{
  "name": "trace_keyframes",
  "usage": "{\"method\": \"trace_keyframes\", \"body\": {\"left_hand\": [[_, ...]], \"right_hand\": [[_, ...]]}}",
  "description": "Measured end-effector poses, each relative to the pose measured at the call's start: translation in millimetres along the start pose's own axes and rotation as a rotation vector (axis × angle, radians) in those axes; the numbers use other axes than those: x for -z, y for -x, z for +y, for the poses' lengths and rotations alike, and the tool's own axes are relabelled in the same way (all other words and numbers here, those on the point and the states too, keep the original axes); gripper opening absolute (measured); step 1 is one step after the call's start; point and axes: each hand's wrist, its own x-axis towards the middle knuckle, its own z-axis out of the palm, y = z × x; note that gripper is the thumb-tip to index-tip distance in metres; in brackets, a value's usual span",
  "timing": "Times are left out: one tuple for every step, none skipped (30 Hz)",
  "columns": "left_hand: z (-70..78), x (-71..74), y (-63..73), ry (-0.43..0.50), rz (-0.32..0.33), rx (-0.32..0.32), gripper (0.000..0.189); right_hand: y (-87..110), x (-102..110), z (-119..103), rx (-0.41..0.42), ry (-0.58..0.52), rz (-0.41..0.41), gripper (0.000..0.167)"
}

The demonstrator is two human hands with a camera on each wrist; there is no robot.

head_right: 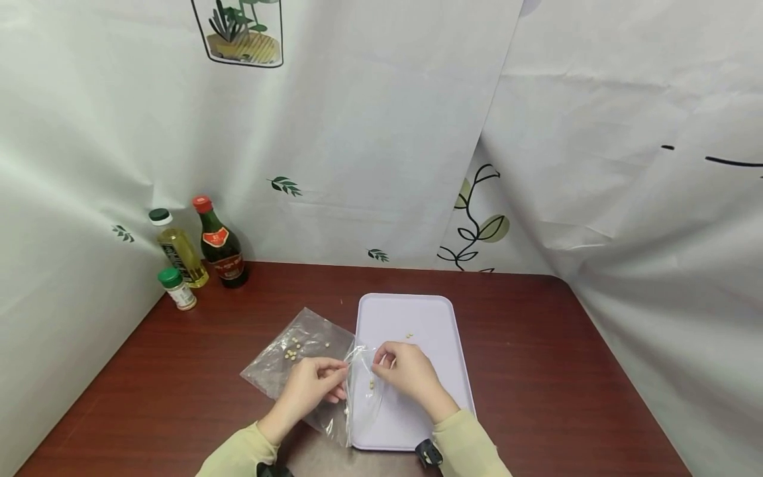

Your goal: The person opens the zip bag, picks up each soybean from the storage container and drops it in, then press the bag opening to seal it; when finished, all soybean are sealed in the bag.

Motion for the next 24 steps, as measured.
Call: {"method": "trace_keyframes", "body": {"left_hand": [[0.1,0.0,-0.2,-0.001,-0.001,-0.002,0.023],[0.3,-0.1,-0.4,-0.001,0.0,-0.003,0.023],[0.4,-0.1,-0.8,-0.003,0.001,-0.004,0.023],[0.5,-0.1,-1.0,-0.003,0.002,-0.005,0.022],[0.7,0.0,-1.2,-0.004,0.002,-0.006,0.022],[0.9,0.0,-1.3,-0.004,0.003,-0.005,0.022],[1.1,0.1,-1.4,-0.007,0.003,-0.006,0.022],[1.3,0.1,-1.4,-0.009,0.002,-0.005,0.023],[1.6,0.1,-1.5,-0.012,0.002,-0.005,0.023],[1.9,0.1,-1.3,-0.013,0.0,-0.007,0.023],[2.3,0.1,-1.5,-0.015,0.0,-0.007,0.023],[2.7,0.0,-1.6,-0.018,0.0,-0.009,0.023],[3.0,0.0,-1.7,-0.02,0.0,-0.011,0.022],[3.5,-0.1,-1.8,-0.022,0.0,-0.013,0.022],[3.7,-0.1,-1.9,-0.024,0.001,-0.015,0.022],[3.9,-0.1,-2.1,-0.026,0.002,-0.015,0.022],[4.1,-0.1,-2.1,-0.027,0.002,-0.015,0.022],[4.1,-0.2,-2.0,-0.027,0.002,-0.015,0.022],[4.1,-0.2,-2.2,-0.027,0.001,-0.013,0.021],[4.1,-0.2,-2.3,-0.027,0.001,-0.01,0.021],[3.9,-0.2,-2.2,-0.026,0.002,-0.009,0.021],[3.8,-0.1,-2.2,-0.023,0.001,-0.009,0.021],[3.7,-0.1,-2.2,-0.021,0.001,-0.008,0.021],[3.6,0.0,-2.4,-0.018,0.001,-0.007,0.021]], "right_hand": [[-0.3,-0.4,-1.6,0.009,0.005,-0.007,0.01],[-0.7,-0.9,-2.7,0.013,0.01,-0.013,0.01],[-0.9,-1.4,-3.9,0.013,0.013,-0.021,0.01],[-1.2,-1.6,-4.7,0.015,0.015,-0.026,0.009],[-1.4,-1.8,-5.4,0.017,0.017,-0.029,0.009],[-1.6,-2.0,-6.1,0.018,0.018,-0.032,0.008],[-1.7,-2.1,-6.7,0.018,0.017,-0.034,0.008],[-1.8,-2.1,-7.0,0.017,0.017,-0.035,0.008],[-1.7,-2.1,-7.2,0.015,0.017,-0.037,0.008],[-1.6,-2.0,-7.5,0.013,0.016,-0.036,0.008],[-1.5,-2.0,-7.5,0.011,0.015,-0.037,0.007],[-1.3,-1.9,-7.5,0.009,0.013,-0.037,0.007],[-1.0,-1.8,-7.3,0.007,0.011,-0.036,0.007],[-0.7,-1.8,-7.0,0.005,0.009,-0.034,0.007],[-0.5,-1.7,-6.5,0.003,0.005,-0.03,0.007],[-0.3,-1.6,-5.8,0.002,0.002,-0.025,0.006],[-0.1,-1.6,-5.1,0.001,0.0,-0.019,0.006],[0.1,-1.3,-4.5,0.0,-0.003,-0.011,0.006],[0.2,-1.1,-3.8,-0.001,-0.003,-0.002,0.006],[0.3,-0.8,-3.1,-0.003,-0.004,0.007,0.006],[0.4,-0.5,-2.3,-0.007,-0.003,0.015,0.006],[0.4,-0.2,-1.4,-0.009,-0.003,0.025,0.006],[0.3,0.1,-0.9,-0.015,-0.003,0.033,0.006],[0.4,0.5,-0.3,-0.021,-0.002,0.041,0.006]]}}
